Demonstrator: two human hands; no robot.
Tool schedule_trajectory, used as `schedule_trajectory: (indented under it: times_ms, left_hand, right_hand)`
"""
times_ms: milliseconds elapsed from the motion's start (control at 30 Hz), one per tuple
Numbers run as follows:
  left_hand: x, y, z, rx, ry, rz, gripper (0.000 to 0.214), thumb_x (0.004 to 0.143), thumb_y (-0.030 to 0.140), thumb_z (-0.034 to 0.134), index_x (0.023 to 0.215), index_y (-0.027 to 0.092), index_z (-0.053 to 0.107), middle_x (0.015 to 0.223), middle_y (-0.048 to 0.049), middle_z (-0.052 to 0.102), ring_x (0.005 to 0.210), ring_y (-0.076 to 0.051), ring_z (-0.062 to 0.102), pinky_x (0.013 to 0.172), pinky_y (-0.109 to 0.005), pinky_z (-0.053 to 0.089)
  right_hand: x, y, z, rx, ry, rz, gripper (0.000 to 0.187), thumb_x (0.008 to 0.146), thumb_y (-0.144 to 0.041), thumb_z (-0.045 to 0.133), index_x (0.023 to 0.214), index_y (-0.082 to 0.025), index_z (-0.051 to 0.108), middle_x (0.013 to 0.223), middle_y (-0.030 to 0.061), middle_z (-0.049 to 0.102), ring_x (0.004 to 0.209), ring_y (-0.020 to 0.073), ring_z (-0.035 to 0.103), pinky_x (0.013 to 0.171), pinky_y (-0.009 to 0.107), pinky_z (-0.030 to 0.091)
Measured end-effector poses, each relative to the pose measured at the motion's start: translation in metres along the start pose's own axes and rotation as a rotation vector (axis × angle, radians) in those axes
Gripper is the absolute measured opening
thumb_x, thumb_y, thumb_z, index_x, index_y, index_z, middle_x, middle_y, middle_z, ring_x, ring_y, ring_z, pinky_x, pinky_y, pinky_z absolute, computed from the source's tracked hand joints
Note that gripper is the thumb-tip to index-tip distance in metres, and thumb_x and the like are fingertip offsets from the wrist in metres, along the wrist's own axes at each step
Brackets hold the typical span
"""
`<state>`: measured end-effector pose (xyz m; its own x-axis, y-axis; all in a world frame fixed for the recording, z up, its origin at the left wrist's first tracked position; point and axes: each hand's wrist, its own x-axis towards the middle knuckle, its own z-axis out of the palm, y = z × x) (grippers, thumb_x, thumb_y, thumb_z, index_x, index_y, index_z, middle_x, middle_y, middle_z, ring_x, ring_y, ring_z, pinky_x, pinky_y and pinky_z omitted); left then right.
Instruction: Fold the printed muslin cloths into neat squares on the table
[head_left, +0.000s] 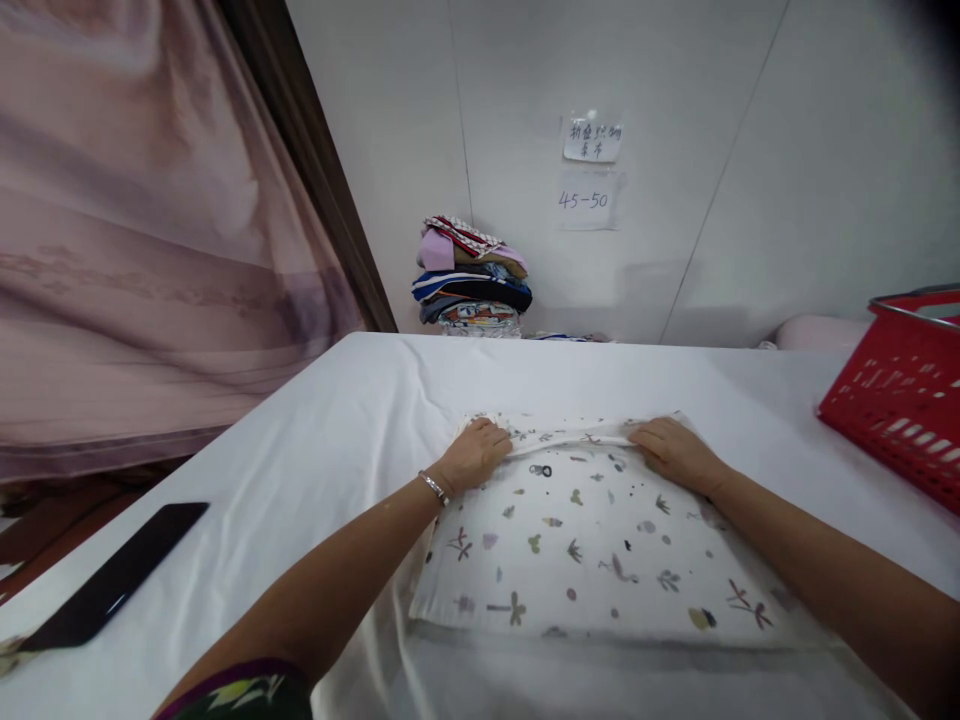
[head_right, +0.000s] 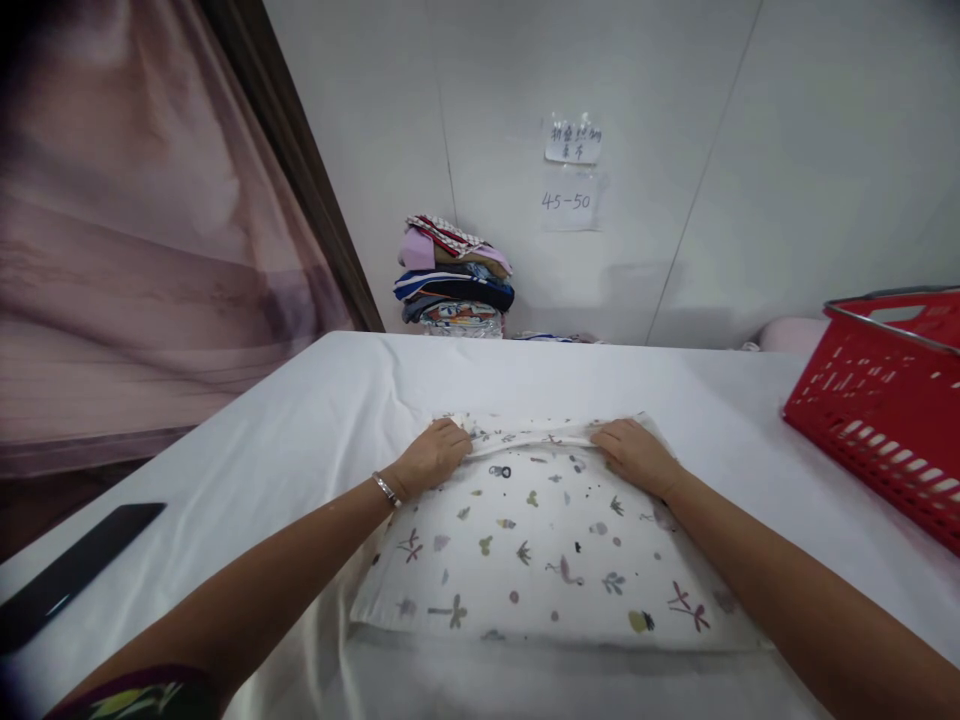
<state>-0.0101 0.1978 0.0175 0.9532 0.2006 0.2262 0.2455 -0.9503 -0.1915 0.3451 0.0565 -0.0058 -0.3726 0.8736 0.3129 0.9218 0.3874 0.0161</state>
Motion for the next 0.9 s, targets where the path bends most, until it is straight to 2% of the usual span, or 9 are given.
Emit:
schedule_trajectory:
  times_ms: [133, 300, 533, 633, 700, 767, 833, 900]
  left_hand:
    - [-0.003, 0.005, -0.006, -0.06, -0.048, -0.024, 0.022, 0.086, 0.009, 0.037, 0.083, 0.018, 0.056, 0.082, -0.0062, 0.058, 0.077, -0.017, 0.049, 0.08, -0.033, 0.037]
    - [-0.008, 0.015, -0.012, -0.07, -0.039, -0.014, 0.022, 0.09, 0.013, 0.035, 0.087, 0.017, 0.057, 0.084, -0.0059, 0.059, 0.077, -0.017, 0.051, 0.074, -0.032, 0.039]
    - [-0.023, 0.042, -0.032, -0.164, -0.1, 0.004, 0.028, 0.094, 0.022, 0.029, 0.088, 0.018, 0.056, 0.08, -0.0038, 0.061, 0.071, -0.015, 0.054, 0.065, -0.027, 0.041]
    - [-0.023, 0.049, -0.04, -0.314, -0.15, -0.1, 0.028, 0.095, 0.031, 0.032, 0.087, 0.02, 0.057, 0.08, -0.0012, 0.062, 0.07, -0.013, 0.056, 0.063, -0.024, 0.043]
    - [-0.018, 0.043, -0.039, -0.347, -0.12, -0.257, 0.026, 0.094, 0.031, 0.034, 0.091, 0.022, 0.058, 0.085, -0.0009, 0.064, 0.075, -0.014, 0.058, 0.066, -0.025, 0.045]
    - [-0.009, 0.027, -0.032, -0.301, -0.035, -0.397, 0.021, 0.091, 0.024, 0.04, 0.102, 0.022, 0.058, 0.101, -0.0038, 0.063, 0.091, -0.017, 0.058, 0.078, -0.029, 0.047]
    - [0.002, 0.008, -0.019, -0.251, 0.022, -0.44, 0.031, 0.083, 0.013, 0.047, 0.113, 0.02, 0.055, 0.118, -0.0077, 0.058, 0.11, -0.02, 0.051, 0.092, -0.034, 0.044]
    - [0.01, -0.01, -0.005, -0.239, -0.006, -0.406, 0.044, 0.077, 0.004, 0.048, 0.118, 0.019, 0.054, 0.125, -0.0087, 0.054, 0.117, -0.021, 0.046, 0.099, -0.036, 0.039]
  right_hand:
    - [-0.007, -0.004, -0.003, -0.002, 0.005, -0.028, 0.029, 0.087, -0.017, 0.038, 0.1, -0.017, 0.064, 0.095, 0.0107, 0.065, 0.088, 0.0225, 0.056, 0.08, 0.038, 0.043]
    - [-0.011, -0.005, -0.006, -0.003, 0.013, -0.046, 0.027, 0.087, -0.017, 0.039, 0.1, -0.017, 0.063, 0.093, 0.0105, 0.065, 0.086, 0.0221, 0.056, 0.078, 0.038, 0.044]
    - [-0.029, -0.022, -0.026, 0.088, -0.011, -0.081, 0.026, 0.09, -0.021, 0.039, 0.1, -0.02, 0.063, 0.09, 0.0101, 0.064, 0.081, 0.0203, 0.056, 0.073, 0.036, 0.045]
    - [-0.04, -0.034, -0.039, 0.17, -0.092, -0.093, 0.024, 0.089, -0.025, 0.042, 0.102, -0.022, 0.062, 0.089, 0.0083, 0.064, 0.082, 0.0198, 0.057, 0.075, 0.035, 0.046]
    - [-0.039, -0.039, -0.045, 0.233, -0.145, -0.046, 0.027, 0.09, -0.028, 0.042, 0.11, -0.023, 0.059, 0.093, 0.0073, 0.064, 0.083, 0.019, 0.058, 0.074, 0.033, 0.047]
    - [-0.029, -0.04, -0.047, 0.263, -0.156, 0.072, 0.031, 0.091, -0.029, 0.04, 0.116, -0.023, 0.056, 0.102, 0.0071, 0.063, 0.088, 0.0189, 0.058, 0.075, 0.031, 0.048]
    - [-0.012, -0.034, -0.044, 0.223, -0.115, 0.23, 0.032, 0.091, -0.027, 0.035, 0.114, -0.023, 0.057, 0.111, 0.0068, 0.061, 0.097, 0.0198, 0.057, 0.079, 0.032, 0.048]
    - [0.007, -0.024, -0.037, 0.114, -0.109, 0.367, 0.033, 0.089, -0.022, 0.035, 0.11, -0.023, 0.061, 0.116, 0.0074, 0.059, 0.105, 0.022, 0.054, 0.085, 0.034, 0.045]
